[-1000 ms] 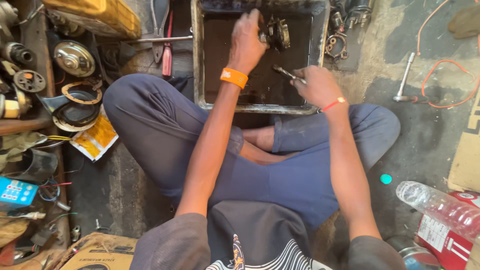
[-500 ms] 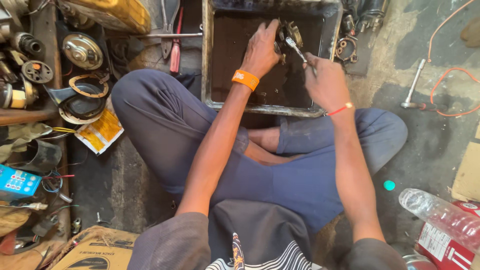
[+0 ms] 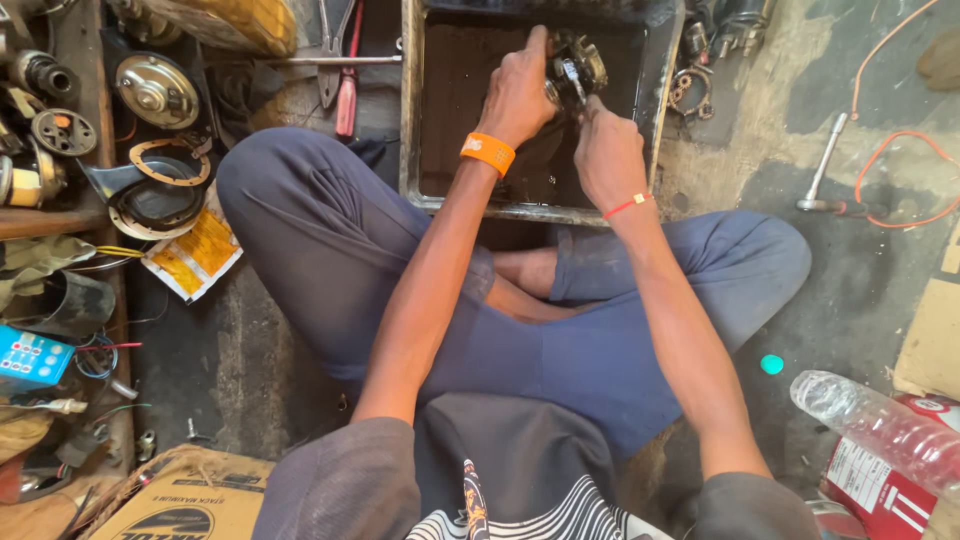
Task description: The person scrubs a mechanical part with a brush in a tray of dark liquid, repeatedly dipping and scrubbing the component to remove grime. The person briefly wipes the part with a cloth before continuing to scrub it in the liquid.
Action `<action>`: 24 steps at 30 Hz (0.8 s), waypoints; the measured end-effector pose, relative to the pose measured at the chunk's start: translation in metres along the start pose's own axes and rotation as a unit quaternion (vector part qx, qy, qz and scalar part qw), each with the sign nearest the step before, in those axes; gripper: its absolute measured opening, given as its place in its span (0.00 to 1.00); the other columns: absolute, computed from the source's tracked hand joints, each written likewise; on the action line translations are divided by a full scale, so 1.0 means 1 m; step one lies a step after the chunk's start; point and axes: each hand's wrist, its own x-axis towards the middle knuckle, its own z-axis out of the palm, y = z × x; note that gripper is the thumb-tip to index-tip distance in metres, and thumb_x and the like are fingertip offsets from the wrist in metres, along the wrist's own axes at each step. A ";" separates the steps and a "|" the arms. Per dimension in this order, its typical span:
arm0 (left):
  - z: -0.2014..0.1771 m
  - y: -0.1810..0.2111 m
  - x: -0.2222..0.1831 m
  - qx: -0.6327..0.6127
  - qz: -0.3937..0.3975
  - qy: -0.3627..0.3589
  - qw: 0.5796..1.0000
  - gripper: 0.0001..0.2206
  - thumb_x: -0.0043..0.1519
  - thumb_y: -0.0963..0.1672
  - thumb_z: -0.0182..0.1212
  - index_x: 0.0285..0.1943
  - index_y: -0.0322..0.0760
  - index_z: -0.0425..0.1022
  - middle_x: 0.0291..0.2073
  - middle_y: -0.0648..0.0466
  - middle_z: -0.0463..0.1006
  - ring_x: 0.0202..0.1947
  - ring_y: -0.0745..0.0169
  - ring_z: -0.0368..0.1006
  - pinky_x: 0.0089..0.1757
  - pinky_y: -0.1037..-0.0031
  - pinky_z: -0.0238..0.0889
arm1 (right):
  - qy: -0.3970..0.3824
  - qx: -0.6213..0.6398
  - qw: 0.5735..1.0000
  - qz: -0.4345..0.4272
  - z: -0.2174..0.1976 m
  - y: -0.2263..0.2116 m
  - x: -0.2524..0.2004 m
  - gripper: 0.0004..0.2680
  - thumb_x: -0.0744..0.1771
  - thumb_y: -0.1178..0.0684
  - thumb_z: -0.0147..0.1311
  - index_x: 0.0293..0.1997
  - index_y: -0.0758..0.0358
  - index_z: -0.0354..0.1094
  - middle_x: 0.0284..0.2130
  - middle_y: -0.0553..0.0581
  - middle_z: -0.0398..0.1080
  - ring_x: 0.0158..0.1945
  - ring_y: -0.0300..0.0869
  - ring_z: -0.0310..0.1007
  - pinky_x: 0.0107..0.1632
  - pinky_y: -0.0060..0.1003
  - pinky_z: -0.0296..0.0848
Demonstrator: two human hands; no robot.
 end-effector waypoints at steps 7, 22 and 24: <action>0.007 0.000 -0.006 0.020 0.072 0.054 0.996 0.32 0.43 0.35 0.68 0.58 0.30 0.60 0.39 0.35 0.78 0.42 0.27 0.75 0.41 0.50 0.71 | 0.000 -0.031 0.999 -0.030 0.003 -0.002 0.001 0.05 0.71 0.59 0.47 0.44 0.70 0.68 0.30 0.76 0.72 0.36 0.71 0.73 0.39 0.62 0.70; 0.011 -0.005 0.004 0.025 0.020 0.010 0.999 0.38 0.46 0.42 0.75 0.65 0.26 0.57 0.40 0.34 0.76 0.43 0.28 0.74 0.44 0.50 0.69 | -0.081 -0.017 0.997 0.004 -0.024 0.029 -0.005 0.08 0.68 0.58 0.49 0.45 0.69 0.76 0.35 0.76 0.73 0.41 0.68 0.74 0.47 0.56 0.72; 0.003 -0.007 0.006 0.039 0.008 0.023 0.999 0.35 0.43 0.41 0.76 0.59 0.30 0.62 0.44 0.36 0.76 0.47 0.31 0.73 0.47 0.52 0.69 | -0.141 -0.013 0.990 0.018 -0.033 0.024 -0.008 0.09 0.69 0.56 0.50 0.45 0.69 0.76 0.35 0.75 0.73 0.42 0.68 0.73 0.47 0.56 0.72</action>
